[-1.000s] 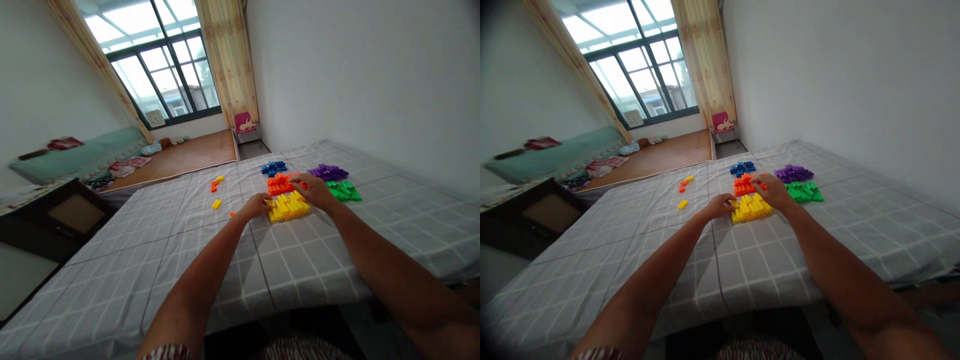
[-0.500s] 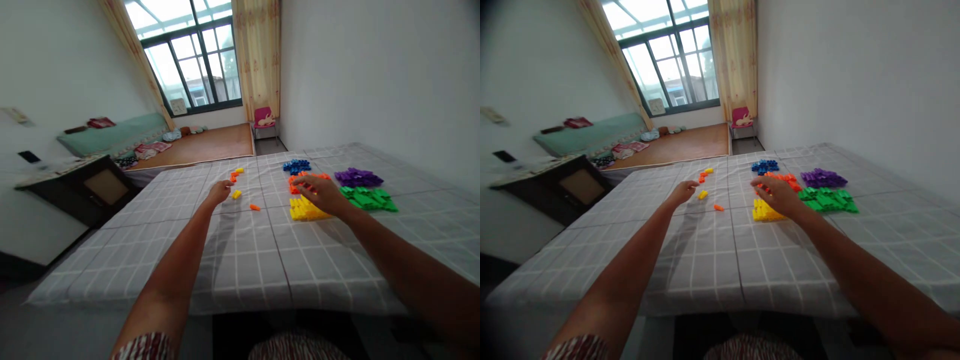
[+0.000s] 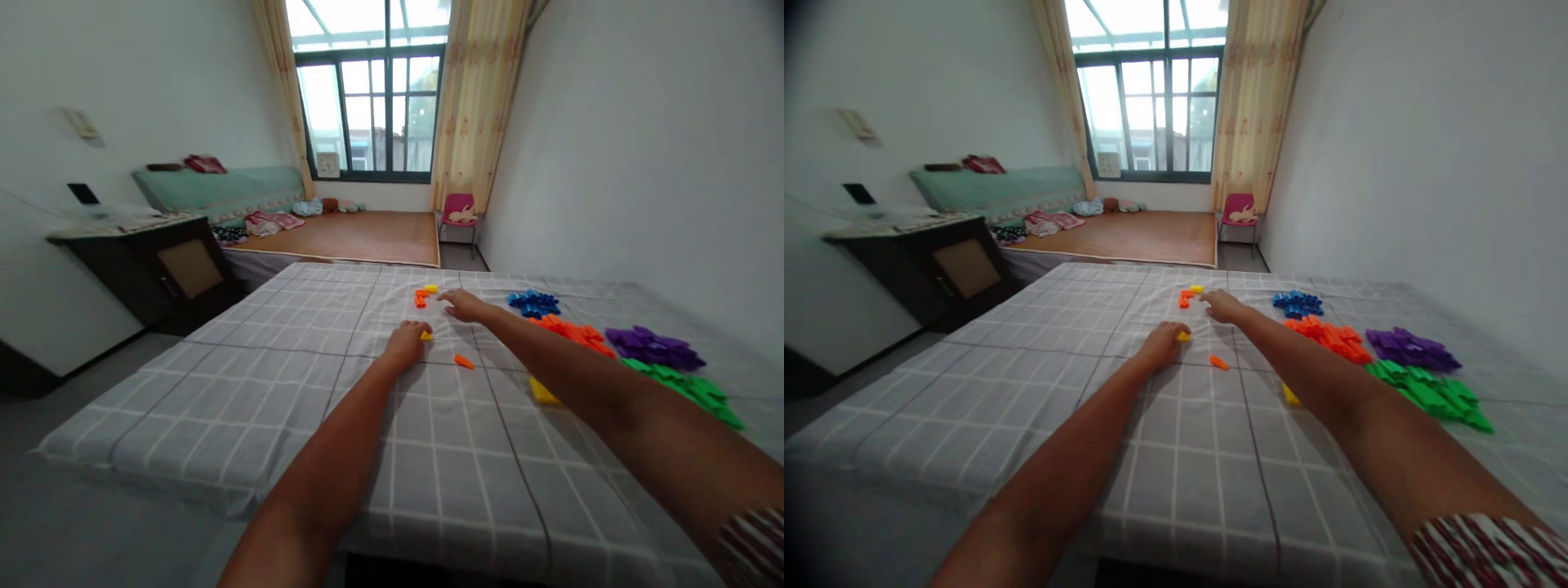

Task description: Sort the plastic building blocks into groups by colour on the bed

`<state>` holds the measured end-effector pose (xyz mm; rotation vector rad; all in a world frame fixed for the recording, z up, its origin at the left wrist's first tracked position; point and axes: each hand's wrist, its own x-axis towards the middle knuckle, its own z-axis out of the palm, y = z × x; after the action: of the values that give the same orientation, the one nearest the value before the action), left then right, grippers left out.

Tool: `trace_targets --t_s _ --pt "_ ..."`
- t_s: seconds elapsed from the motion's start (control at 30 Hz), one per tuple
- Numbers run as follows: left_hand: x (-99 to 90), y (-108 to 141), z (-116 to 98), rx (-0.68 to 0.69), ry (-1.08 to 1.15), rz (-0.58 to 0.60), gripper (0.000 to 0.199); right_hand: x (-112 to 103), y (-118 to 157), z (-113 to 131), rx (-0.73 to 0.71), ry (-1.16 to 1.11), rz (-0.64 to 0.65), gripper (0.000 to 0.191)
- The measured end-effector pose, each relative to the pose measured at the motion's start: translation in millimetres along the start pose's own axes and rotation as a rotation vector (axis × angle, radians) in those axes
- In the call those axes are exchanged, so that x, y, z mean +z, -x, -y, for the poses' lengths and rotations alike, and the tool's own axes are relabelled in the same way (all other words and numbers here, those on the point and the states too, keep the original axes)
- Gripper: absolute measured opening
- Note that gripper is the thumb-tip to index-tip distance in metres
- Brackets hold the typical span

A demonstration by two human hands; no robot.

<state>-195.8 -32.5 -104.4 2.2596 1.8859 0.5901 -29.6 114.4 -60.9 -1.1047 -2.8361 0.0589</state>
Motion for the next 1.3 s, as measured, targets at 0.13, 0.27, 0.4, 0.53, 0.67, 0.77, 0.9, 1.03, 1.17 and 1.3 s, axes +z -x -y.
trace_targets --t_s 0.13,0.27,0.4,0.53,0.67,0.77,0.9,1.03,1.17,1.3 --pt "-6.9 11 -1 -0.005 -0.012 0.002 0.03 19 -53 -11 0.12 0.022 -0.005 0.047" --pt "-8.5 12 -4 0.015 -0.026 0.013 0.023 26 -82 -15 0.131 0.029 0.012 0.046" --pt "-10.0 11 -6 0.021 -0.044 0.03 0.022 22 -81 -16 0.124 0.047 0.037 0.034" --pt "-12.7 11 -6 0.018 -0.066 0.032 0.023 14 -56 -19 0.111 -0.149 0.139 0.033" --pt "-12.2 9 -6 0.031 -0.084 0.025 0.022 5 -30 -26 0.084 -0.384 0.278 0.037" --pt "-10.9 9 -6 0.043 -0.099 0.011 0.022 -3 -31 -24 0.092 -0.196 0.154 0.031" --pt "-11.5 12 -7 0.033 -0.094 0.003 0.021 0 -54 -10 0.063 -0.046 -0.012 0.037" --pt "-12.7 16 -10 0.001 -0.079 -0.018 0.021 19 -78 7 0.008 0.046 0.02 0.052" --pt "-12.3 15 -11 -0.028 -0.101 -0.025 0.024 27 -92 11 -0.101 0.111 0.107 0.055" --pt "-12.0 14 -10 -0.045 -0.134 -0.012 0.026 11 -87 4 0.027 0.227 0.193 0.049"
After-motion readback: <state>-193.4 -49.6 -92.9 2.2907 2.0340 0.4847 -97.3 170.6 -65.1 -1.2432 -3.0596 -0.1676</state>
